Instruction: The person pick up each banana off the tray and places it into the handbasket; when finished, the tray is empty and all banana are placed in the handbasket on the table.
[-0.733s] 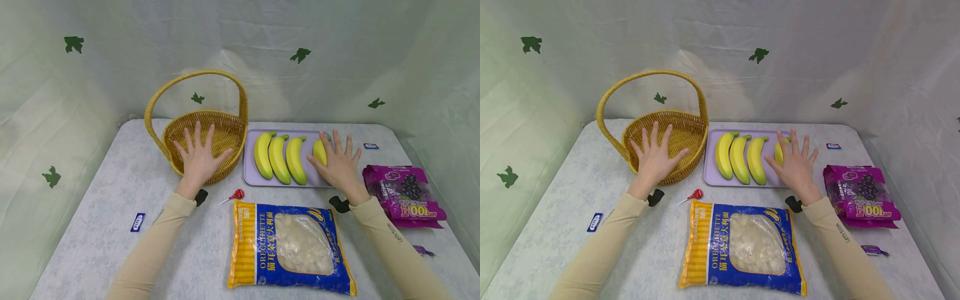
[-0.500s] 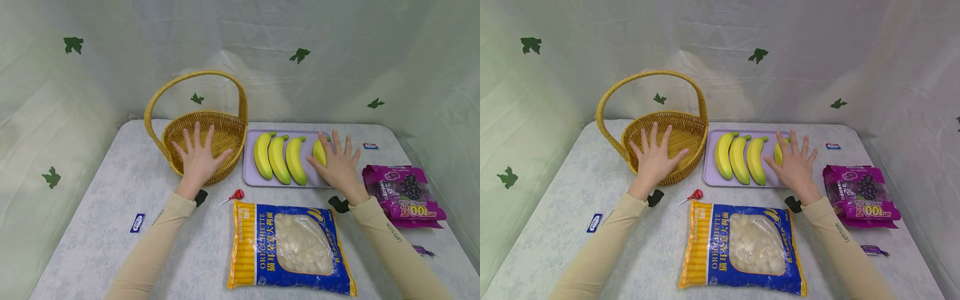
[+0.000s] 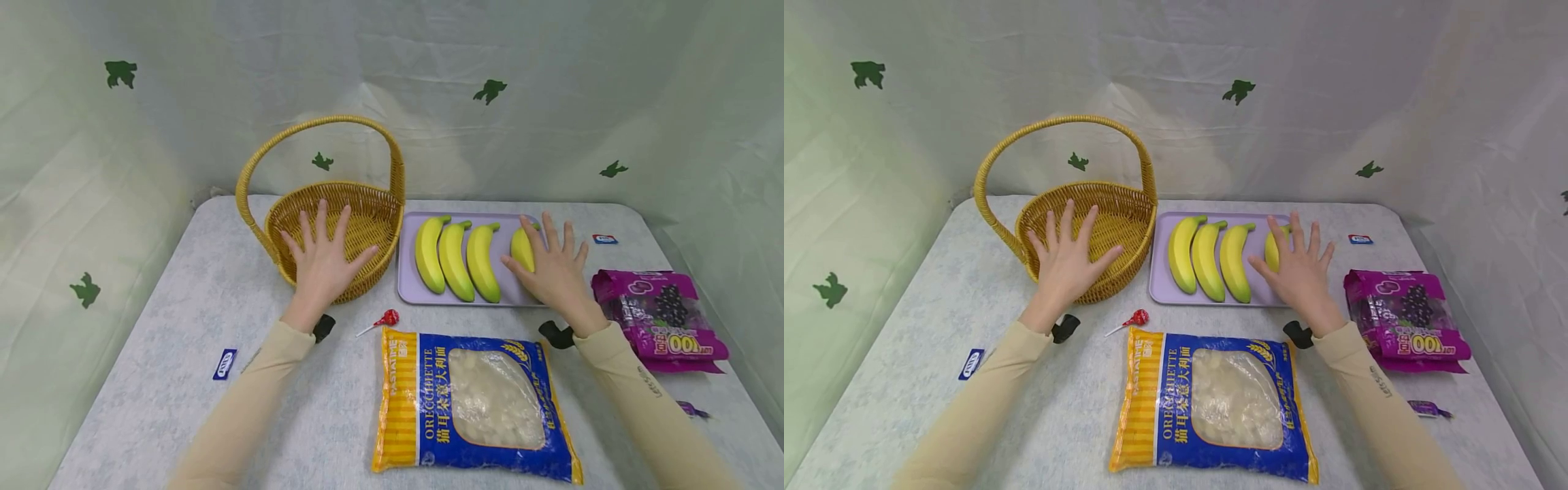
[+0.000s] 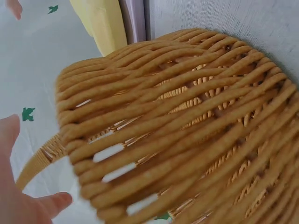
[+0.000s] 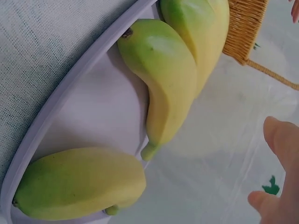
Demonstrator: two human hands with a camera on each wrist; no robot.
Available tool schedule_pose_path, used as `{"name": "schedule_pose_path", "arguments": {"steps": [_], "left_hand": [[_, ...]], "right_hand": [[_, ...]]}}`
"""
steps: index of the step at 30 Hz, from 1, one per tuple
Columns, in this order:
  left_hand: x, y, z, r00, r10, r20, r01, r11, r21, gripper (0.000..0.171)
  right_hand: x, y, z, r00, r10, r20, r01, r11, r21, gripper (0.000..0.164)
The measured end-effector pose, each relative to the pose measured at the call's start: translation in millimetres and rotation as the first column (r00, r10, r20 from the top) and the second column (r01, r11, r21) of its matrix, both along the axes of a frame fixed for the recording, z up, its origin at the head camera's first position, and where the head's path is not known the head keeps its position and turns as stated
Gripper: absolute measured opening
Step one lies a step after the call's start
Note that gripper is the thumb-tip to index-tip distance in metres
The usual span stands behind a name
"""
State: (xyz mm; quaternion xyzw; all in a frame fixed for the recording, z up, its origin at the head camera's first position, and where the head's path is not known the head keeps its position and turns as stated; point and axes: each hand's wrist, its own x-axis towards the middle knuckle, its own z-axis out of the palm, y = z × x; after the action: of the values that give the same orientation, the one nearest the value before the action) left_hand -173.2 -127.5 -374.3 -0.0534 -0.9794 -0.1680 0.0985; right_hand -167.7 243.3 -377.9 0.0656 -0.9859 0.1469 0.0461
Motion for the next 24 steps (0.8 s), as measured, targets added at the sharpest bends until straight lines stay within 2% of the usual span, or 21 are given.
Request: {"name": "schedule_pose_path", "arguments": {"steps": [4, 7, 10, 12, 14, 17, 19, 22, 24], "left_hand": [[10.4, -6.8, 6.1, 0.997, -0.051, -0.056, 0.054, 0.997, 0.048, 0.084], [20.2, -15.7, 11.6, 0.983, -0.142, -0.113, 0.156, 0.979, 0.128, 0.077], [30.0, -28.4, 16.2, 0.954, -0.247, -0.167, 0.281, 0.932, 0.229, 0.072], [35.3, -38.2, 17.9, 0.928, -0.304, -0.216, 0.359, 0.885, 0.296, 0.069], [39.0, -48.2, 18.7, 0.895, -0.336, -0.294, 0.429, 0.831, 0.355, 0.066], [44.3, -62.9, 20.6, 0.848, -0.32, -0.422, 0.496, 0.759, 0.421, 0.064], [48.2, -71.7, 22.4, 0.823, -0.271, -0.499, 0.52, 0.711, 0.472, 0.06], [55.7, -81.6, 29.3, 0.813, -0.165, -0.559, 0.515, 0.651, 0.557, 0.046], [59.2, -87.0, 33.8, 0.82, -0.093, -0.564, 0.494, 0.613, 0.617, 0.041]], "right_hand": [[0.1, 5.3, 4.9, 0.999, 0.036, -0.035, -0.039, 0.994, -0.099, 0.082], [-0.6, 11.7, 8.4, 0.995, 0.084, -0.056, -0.095, 0.964, -0.247, 0.079], [-2.2, 18.5, 11.4, 0.992, 0.122, -0.028, -0.123, 0.906, -0.405, 0.077], [-2.8, 22.0, 12.9, 0.991, 0.133, 0.019, -0.105, 0.855, -0.507, 0.076], [-4.0, 25.2, 12.7, 0.988, 0.135, 0.075, -0.066, 0.807, -0.587, 0.075], [-6.0, 28.1, 9.7, 0.979, 0.128, 0.156, 0.012, 0.735, -0.678, 0.075], [-7.6, 29.9, 6.3, 0.973, 0.124, 0.196, 0.056, 0.695, -0.717, 0.075], [-9.6, 32.6, 0.2, 0.963, 0.122, 0.239, 0.105, 0.648, -0.754, 0.074], [-10.8, 34.4, -3.8, 0.956, 0.116, 0.271, 0.139, 0.632, -0.762, 0.073]]}}
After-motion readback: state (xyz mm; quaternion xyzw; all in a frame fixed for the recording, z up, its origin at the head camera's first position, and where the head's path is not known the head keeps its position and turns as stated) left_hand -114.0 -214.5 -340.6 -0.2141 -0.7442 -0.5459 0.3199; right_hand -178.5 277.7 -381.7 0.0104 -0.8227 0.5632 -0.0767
